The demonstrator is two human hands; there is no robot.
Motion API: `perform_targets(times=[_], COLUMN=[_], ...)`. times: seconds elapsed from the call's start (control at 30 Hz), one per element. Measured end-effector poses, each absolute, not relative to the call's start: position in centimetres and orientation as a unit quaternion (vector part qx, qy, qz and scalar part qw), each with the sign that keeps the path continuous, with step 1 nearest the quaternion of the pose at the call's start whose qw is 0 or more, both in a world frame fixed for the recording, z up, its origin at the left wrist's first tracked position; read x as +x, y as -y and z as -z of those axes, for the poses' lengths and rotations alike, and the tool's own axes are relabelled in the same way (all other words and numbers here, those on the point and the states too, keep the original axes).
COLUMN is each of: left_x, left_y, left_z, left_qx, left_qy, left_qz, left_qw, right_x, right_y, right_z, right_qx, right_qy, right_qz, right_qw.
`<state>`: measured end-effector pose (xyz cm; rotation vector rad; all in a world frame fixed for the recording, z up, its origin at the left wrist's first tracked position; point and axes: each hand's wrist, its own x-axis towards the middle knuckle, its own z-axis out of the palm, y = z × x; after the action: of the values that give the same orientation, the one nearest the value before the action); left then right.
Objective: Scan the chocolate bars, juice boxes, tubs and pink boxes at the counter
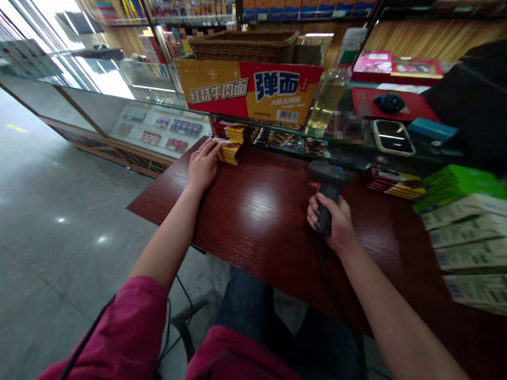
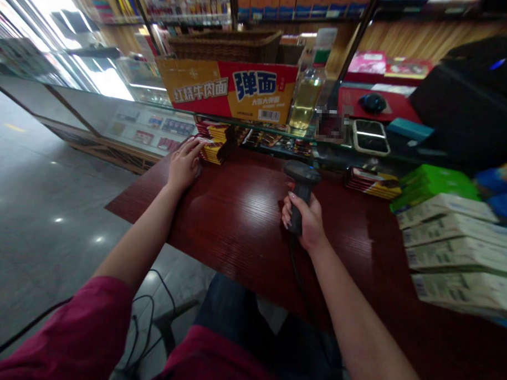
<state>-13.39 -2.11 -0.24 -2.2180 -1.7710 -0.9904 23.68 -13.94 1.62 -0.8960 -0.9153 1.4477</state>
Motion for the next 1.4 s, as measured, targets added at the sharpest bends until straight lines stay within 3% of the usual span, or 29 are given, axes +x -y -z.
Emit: perform_targets(times=[0.27, 0.57, 0.77, 0.93, 1.13, 1.4], left_x=[-8.5, 18.8, 28.7, 28.6, 23.8, 11.5], left_y=[3.6, 5.4, 2.3, 0.7, 2.1, 2.1], left_z=[-0.5, 0.4, 1.0, 1.2, 0.9, 1.6], left_qx=[-0.739, -0.955, -0.919, -0.906, -0.831, -0.701], left_qy=[0.539, 0.213, 0.283, 0.315, 0.320, 0.423], left_qz=[0.393, 0.207, 0.273, 0.276, 0.421, 0.488], left_qw=[0.096, 0.001, -0.027, -0.055, -0.175, -0.302], right_x=[32.5, 38.9, 39.7, 39.9, 39.5, 33.9], right_y=[16.6, 20.6, 20.5, 20.3, 21.1, 18.8], right_z=[-1.3, -1.0, -1.0, -1.4, -1.9, -1.7], right_qx=[-0.449, -0.484, -0.469, -0.443, -0.417, -0.375], right_qy=[0.399, 0.371, 0.355, 0.335, 0.327, 0.357], right_qz=[-0.498, -0.450, -0.472, -0.499, -0.527, -0.631], right_qw=[0.626, 0.652, 0.657, 0.666, 0.665, 0.577])
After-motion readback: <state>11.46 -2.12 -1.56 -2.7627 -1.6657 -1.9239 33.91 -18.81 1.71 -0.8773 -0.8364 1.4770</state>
